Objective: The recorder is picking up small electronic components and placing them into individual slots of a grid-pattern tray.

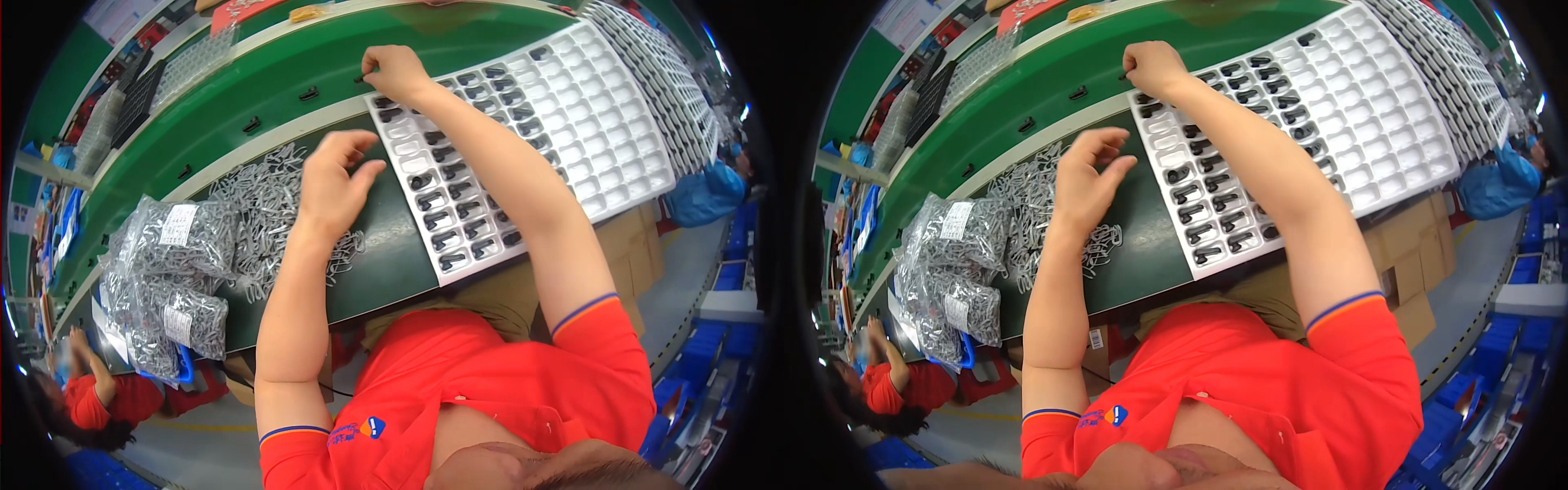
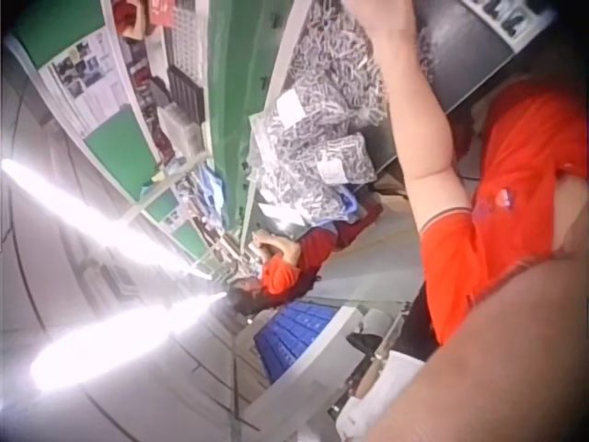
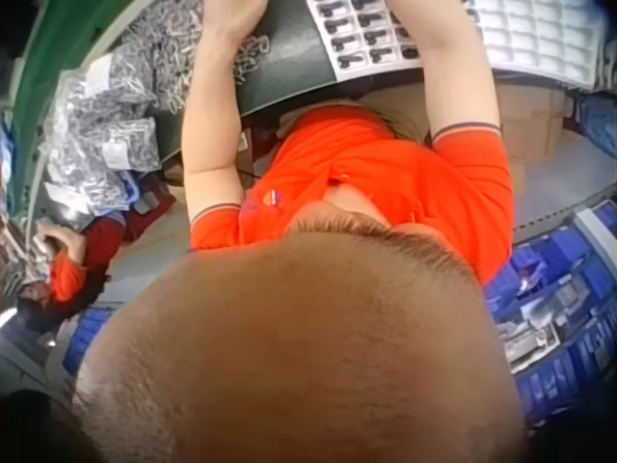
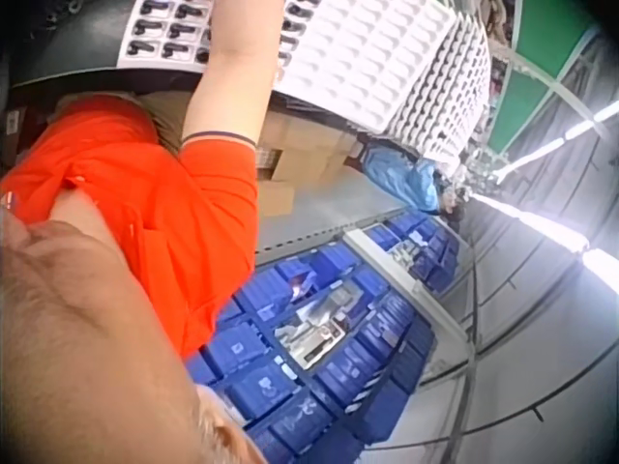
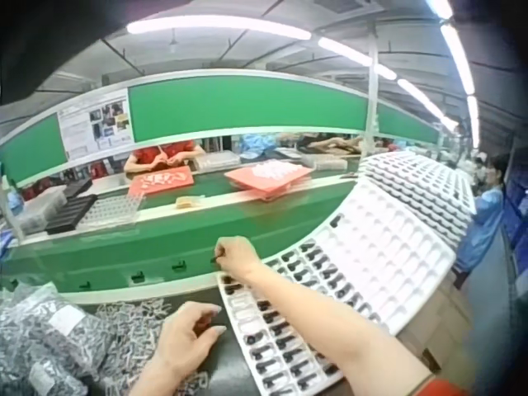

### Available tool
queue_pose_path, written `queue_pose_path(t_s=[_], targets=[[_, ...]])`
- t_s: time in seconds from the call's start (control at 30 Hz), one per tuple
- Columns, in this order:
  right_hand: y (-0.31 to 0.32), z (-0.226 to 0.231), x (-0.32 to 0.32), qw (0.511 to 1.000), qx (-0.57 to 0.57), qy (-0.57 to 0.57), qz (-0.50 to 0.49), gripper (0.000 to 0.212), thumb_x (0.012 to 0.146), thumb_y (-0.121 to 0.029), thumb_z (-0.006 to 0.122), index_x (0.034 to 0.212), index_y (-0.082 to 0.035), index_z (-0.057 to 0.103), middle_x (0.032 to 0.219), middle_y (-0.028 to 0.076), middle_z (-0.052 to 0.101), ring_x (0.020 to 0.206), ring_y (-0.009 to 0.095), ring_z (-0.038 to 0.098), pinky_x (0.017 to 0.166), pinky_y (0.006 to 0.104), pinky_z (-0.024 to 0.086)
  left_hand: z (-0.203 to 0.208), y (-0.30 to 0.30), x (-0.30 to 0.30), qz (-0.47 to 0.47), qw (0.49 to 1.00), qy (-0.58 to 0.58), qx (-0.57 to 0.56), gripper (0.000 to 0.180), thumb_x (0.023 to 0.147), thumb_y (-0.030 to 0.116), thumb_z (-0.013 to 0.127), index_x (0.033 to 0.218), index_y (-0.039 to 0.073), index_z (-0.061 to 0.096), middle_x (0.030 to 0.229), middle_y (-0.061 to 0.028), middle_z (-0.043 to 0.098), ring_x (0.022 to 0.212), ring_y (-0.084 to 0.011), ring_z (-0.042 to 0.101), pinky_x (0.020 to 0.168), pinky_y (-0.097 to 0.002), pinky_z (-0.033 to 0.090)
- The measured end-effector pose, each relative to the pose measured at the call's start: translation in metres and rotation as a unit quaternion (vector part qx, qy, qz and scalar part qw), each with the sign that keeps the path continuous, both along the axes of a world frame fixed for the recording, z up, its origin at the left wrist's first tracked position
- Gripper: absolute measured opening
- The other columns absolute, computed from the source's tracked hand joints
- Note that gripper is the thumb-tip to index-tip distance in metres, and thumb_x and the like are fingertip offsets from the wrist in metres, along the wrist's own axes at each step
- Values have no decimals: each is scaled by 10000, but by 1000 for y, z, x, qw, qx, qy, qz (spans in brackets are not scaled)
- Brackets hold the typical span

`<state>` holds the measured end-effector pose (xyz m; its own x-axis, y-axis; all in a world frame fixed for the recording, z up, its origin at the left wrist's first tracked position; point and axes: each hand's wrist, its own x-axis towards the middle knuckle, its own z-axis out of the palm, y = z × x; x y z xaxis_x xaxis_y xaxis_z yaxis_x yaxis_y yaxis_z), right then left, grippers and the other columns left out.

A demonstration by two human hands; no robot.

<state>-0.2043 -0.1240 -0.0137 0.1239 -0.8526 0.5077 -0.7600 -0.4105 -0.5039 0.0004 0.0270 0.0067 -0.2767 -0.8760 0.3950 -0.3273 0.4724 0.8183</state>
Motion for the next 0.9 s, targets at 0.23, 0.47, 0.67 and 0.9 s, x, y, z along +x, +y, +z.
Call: queue_pose_path(t_s=[0.23, 0.47, 0.67, 0.9], targets=[[-16, -2, -2, 981, 69, 156, -95, 106, 797, -126, 653, 870, -121, 729, 895, 79, 733, 918, 311, 683, 825, 432, 514, -19, 18, -42, -148, 951, -176, -208, 244, 767, 12, 662, 1007, 28, 700, 915, -146, 674, 918, -325, 621, 839, -383, 526], [28, 34, 2, 992, -33, 120, 19, 119, 850, -153, 659, 910, -72, 722, 905, 94, 737, 887, 293, 687, 810, 400, 528, -11, 33, -48, -111, 923, -302, -212, 198, 770, -4, 616, 947, 51, 685, 905, -149, 617, 912, -326, 615, 823, -391, 538], [65, 44, 19, 989, 87, -12, 122, 137, 837, -134, 678, 928, -45, 728, 842, 102, 731, 805, 252, 694, 759, 371, 542, -1, 38, -44, -134, 926, -305, -175, 206, 777, -7, 606, 967, 36, 676, 970, -166, 598, 918, -336, 621, 804, -415, 550], [78, 40, 43, 960, 170, 21, 219, 121, 850, -100, 707, 932, -12, 717, 823, 115, 722, 769, 207, 688, 727, 327, 545, -10, 26, -25, -163, 947, -232, -152, 218, 780, -12, 598, 978, 29, 677, 935, -169, 587, 894, -335, 631, 787, -440, 551]])
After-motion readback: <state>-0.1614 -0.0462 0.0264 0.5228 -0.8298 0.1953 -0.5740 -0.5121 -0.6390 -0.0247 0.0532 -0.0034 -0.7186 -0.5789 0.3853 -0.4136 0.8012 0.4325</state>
